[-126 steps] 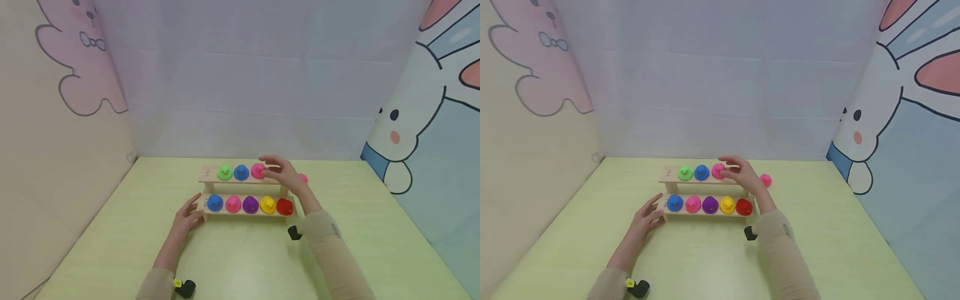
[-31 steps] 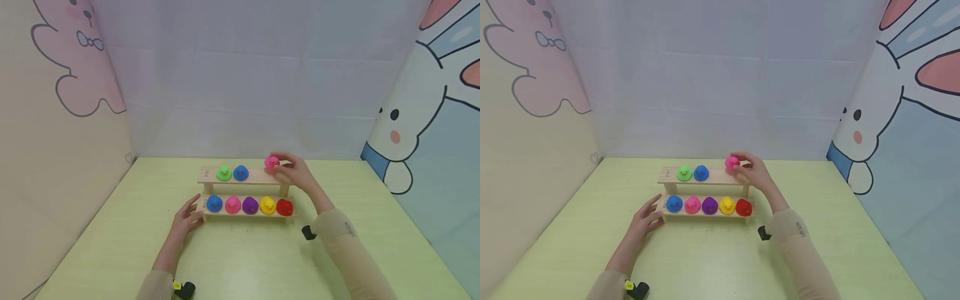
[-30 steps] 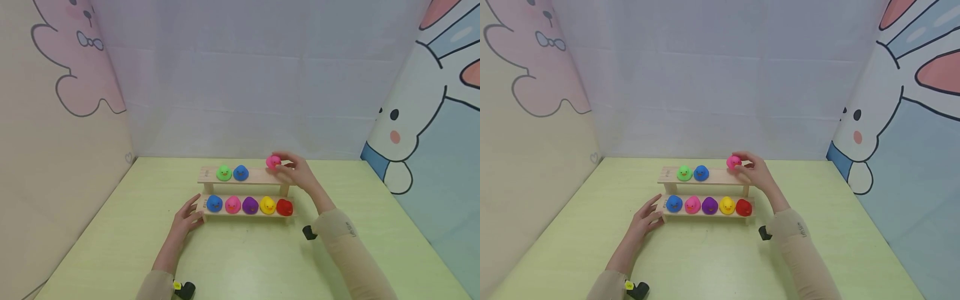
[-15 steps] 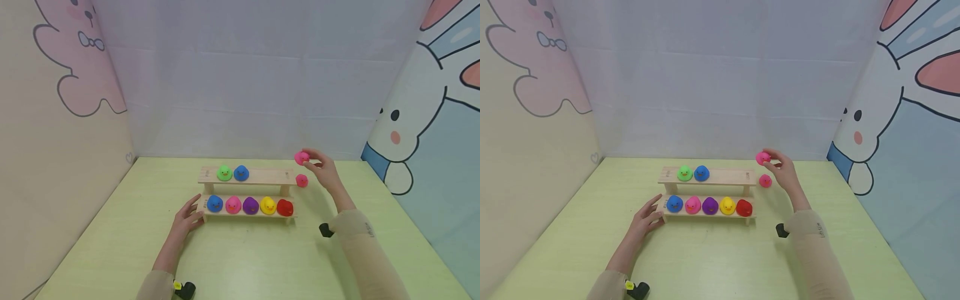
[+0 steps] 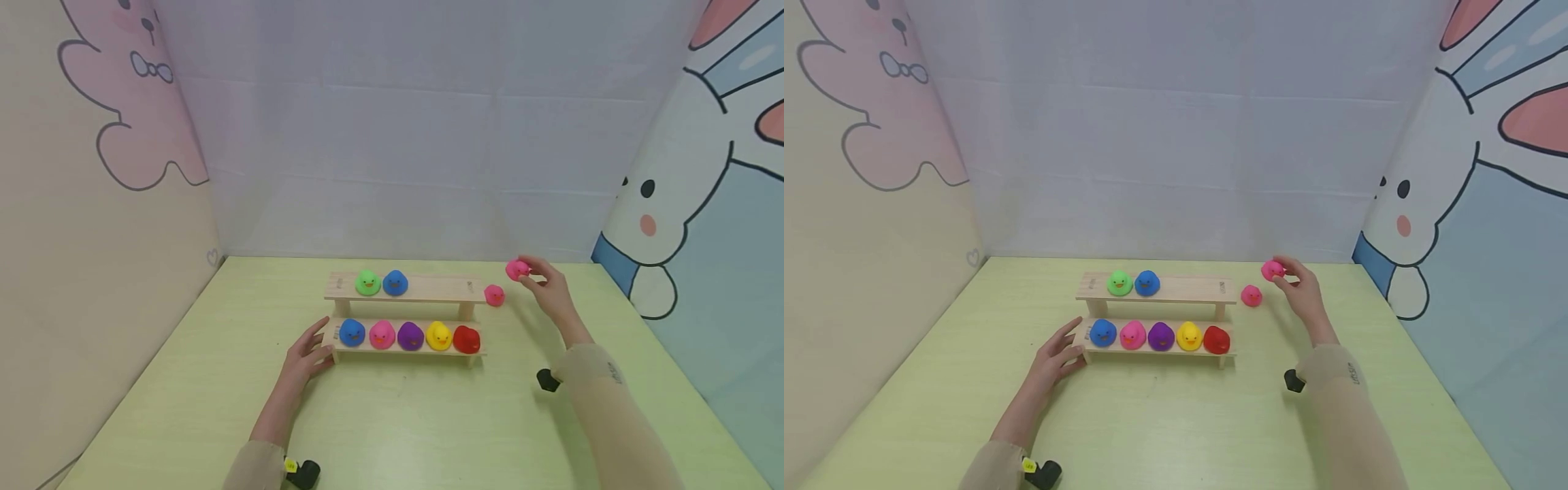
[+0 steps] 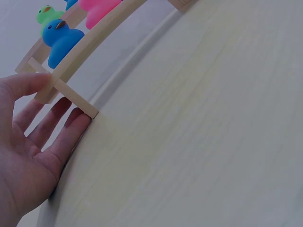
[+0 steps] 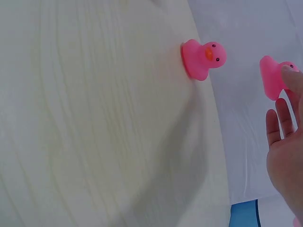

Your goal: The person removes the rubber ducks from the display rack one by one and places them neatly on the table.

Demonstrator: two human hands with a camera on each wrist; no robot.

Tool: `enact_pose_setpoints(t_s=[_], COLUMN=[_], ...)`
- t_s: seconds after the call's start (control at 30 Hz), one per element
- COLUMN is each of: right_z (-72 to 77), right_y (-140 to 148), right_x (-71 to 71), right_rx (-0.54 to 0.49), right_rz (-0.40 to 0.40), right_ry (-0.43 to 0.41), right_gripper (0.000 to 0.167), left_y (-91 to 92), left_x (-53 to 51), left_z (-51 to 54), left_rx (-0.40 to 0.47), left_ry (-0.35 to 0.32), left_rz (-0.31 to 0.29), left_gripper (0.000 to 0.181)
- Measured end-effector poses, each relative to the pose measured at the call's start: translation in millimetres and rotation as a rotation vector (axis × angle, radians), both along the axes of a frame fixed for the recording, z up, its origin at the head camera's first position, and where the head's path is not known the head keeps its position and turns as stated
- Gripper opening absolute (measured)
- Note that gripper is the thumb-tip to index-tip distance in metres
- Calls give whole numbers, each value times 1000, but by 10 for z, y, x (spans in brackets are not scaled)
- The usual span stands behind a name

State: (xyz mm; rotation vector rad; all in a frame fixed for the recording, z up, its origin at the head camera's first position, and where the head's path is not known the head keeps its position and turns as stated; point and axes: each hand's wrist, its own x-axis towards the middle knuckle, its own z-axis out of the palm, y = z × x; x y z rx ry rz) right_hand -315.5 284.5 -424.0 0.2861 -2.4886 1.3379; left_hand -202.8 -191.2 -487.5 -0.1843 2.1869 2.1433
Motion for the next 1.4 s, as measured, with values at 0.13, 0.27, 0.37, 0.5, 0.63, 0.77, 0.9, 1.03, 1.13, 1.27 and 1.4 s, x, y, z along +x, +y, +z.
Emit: enact_pose_setpoints(t_s=[0.13, 0.27, 0.37, 0.5, 0.63, 0.77, 0.9, 1.03, 1.13, 1.27, 1.4], right_z=[-157, -283, -355, -391, -424, -473, -509, -536, -543, -543, -541], right_y=[81, 118, 134, 141, 134, 130, 141, 166, 176, 190, 212], right_x=[-46, -45, -43, -15, 4, -4, -4, 1, 8, 20, 14], right_rx=[19, 9, 11, 25, 1, -29, -36, -57, -68, -72, -71], right_rz=[-5, 8, 19, 13, -1, -13, -33, -46, -45, -36, -31], right_ry=[-6, -13, -29, -72, -188, -279, -305, -306, -314, -337, -362], right_gripper=[45, 44, 44, 44, 45, 47, 47, 48, 49, 51, 52], left_y=[3, 11, 14, 13, 11, 12, 14, 15, 14, 11, 9], left_x=[4, 17, 24, 21, 12, 11, 17, 28, 30, 23, 20], left_z=[13, 28, 39, 51, 49, 32, 21, 20, 20, 7, -1], left_rx=[2, -3, -6, -6, -7, -4, -5, 2, 6, 0, -2], left_ry=[7, 2, -1, 2, 2, -3, -4, 7, 12, 11, 8], left_rz=[-8, -5, -2, -4, 0, 12, 16, 14, 9, 9, 16], left_gripper=[60, 60, 60, 60, 60, 59, 59, 60, 59, 59, 58])
